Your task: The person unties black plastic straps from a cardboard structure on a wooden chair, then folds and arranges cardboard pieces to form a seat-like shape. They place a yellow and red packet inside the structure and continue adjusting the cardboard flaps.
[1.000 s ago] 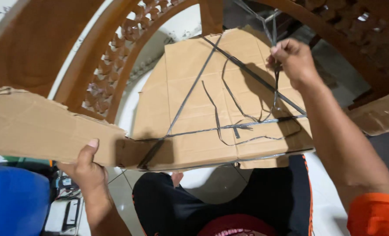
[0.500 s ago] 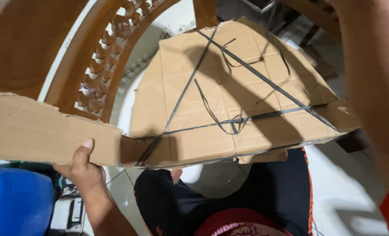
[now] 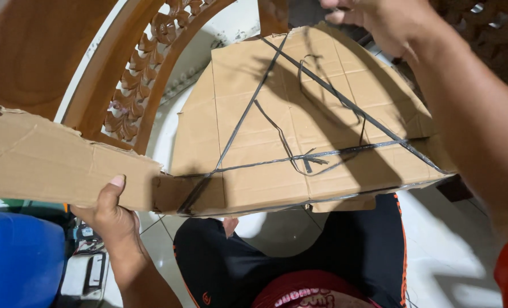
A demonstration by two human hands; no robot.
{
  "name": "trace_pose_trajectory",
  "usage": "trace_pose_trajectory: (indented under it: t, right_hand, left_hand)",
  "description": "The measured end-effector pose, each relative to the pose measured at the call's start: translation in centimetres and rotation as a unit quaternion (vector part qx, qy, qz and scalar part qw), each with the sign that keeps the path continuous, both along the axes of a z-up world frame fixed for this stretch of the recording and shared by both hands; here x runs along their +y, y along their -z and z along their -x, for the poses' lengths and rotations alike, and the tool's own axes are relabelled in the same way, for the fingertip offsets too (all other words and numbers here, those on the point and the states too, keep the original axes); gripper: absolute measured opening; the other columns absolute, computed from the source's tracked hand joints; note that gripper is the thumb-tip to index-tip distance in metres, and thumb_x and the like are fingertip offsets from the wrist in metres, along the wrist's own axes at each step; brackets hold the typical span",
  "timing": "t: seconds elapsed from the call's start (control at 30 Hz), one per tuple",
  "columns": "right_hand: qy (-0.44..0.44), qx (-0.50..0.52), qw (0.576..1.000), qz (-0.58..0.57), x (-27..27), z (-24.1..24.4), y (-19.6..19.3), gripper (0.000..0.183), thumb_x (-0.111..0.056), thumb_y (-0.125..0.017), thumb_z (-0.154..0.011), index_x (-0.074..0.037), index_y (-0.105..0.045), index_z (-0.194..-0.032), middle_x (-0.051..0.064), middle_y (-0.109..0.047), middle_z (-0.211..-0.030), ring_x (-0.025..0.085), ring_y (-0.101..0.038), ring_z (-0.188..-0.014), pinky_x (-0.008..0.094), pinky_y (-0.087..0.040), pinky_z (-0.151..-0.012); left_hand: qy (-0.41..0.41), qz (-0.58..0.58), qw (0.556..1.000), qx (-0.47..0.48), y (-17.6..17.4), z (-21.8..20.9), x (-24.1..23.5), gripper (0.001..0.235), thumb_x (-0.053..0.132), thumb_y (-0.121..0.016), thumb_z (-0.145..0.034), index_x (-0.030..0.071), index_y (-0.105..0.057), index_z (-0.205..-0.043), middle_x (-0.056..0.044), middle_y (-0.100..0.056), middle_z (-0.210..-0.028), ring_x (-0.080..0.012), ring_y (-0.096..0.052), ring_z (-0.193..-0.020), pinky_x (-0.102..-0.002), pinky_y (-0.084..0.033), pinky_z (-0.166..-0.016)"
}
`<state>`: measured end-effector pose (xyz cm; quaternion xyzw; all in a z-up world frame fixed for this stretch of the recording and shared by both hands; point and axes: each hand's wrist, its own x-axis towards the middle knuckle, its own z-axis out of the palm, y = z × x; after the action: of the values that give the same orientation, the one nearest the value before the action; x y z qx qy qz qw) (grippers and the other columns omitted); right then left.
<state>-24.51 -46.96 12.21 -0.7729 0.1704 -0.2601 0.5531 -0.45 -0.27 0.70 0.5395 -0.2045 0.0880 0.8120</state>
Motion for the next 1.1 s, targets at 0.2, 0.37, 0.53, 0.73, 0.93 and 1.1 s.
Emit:
trace_pose_trajectory:
  t: [0.2,0.37,0.53,0.73,0.93,1.1]
  right_hand:
    - [0.083,0.162,0.976,0.121,3.0,4.3,1.5,0.022,-0.030,-0.059,-0.117,-0.010,-0.063,-0.109,0.003,-0.061,-0.086,0.010,-0.055,-0.078,0.028,-0.045,-0.070]
    - [0.113,0.406,0.876,0.233,2.6,6.5,6.3,0.033,-0.037,-0.062,-0.104,-0.014,-0.073,-0.125,0.013,-0.075,-0.108,0.029,-0.069,-0.097,0.043,-0.049,-0.081]
    - [0.100,0.420,0.873,0.228,6.0,6.2,8.4,0.033,-0.037,-0.068,-0.095,-0.017,-0.074,-0.120,0.009,-0.075,-0.117,0.028,-0.068,-0.104,0.042,-0.050,-0.085]
    - [0.107,0.522,0.808,0.251,8.6,4.1,10.1,0.061,-0.064,-0.070,-0.088,-0.014,-0.063,-0.123,0.018,-0.061,-0.128,0.039,-0.060,-0.118,0.054,-0.049,-0.098]
    - [-0.003,0.406,0.864,0.296,7.9,4.9,10.9,0.023,-0.032,-0.061,-0.098,-0.012,-0.071,-0.103,0.017,-0.070,-0.113,0.038,-0.066,-0.101,0.051,-0.051,-0.084]
    - [-0.076,0.491,0.857,0.139,8.8,5.8,6.4,0.022,-0.029,-0.061,-0.101,-0.014,-0.069,-0.086,0.007,-0.065,-0.077,0.020,-0.055,-0.075,0.034,-0.038,-0.070]
  left_hand:
    - [0.000,-0.029,0.999,-0.040,-0.5,0.0,-0.1,0.065,-0.007,-0.065,-0.080,0.000,-0.043,-0.141,-0.020,-0.054,-0.143,-0.0341,-0.059,-0.131,-0.047,-0.051,-0.117]
    - [0.006,-0.002,1.000,-0.009,-0.3,0.1,-0.1,0.069,-0.009,-0.065,-0.081,0.000,-0.041,-0.144,-0.021,-0.055,-0.147,-0.0347,-0.061,-0.133,-0.048,-0.056,-0.117]
    - [-0.017,0.001,1.000,0.011,0.0,0.1,0.0,0.061,-0.004,-0.068,-0.081,0.003,-0.039,-0.134,-0.023,-0.054,-0.146,-0.0350,-0.061,-0.132,-0.049,-0.056,-0.115]
    - [-0.019,-0.021,0.999,0.020,-1.2,0.9,-0.3,0.066,-0.002,-0.067,-0.078,0.001,-0.045,-0.140,-0.019,-0.059,-0.143,-0.0326,-0.065,-0.129,-0.046,-0.060,-0.112]
    - [-0.026,-0.012,0.999,0.041,-0.9,0.7,-0.1,0.067,-0.001,-0.070,-0.078,0.002,-0.043,-0.139,-0.020,-0.058,-0.144,-0.0324,-0.064,-0.129,-0.047,-0.060,-0.111]
    - [-0.010,-0.017,1.000,0.013,-1.0,0.7,-0.1,0.070,-0.004,-0.067,-0.079,0.001,-0.041,-0.143,-0.020,-0.057,-0.145,-0.0328,-0.062,-0.132,-0.045,-0.056,-0.116]
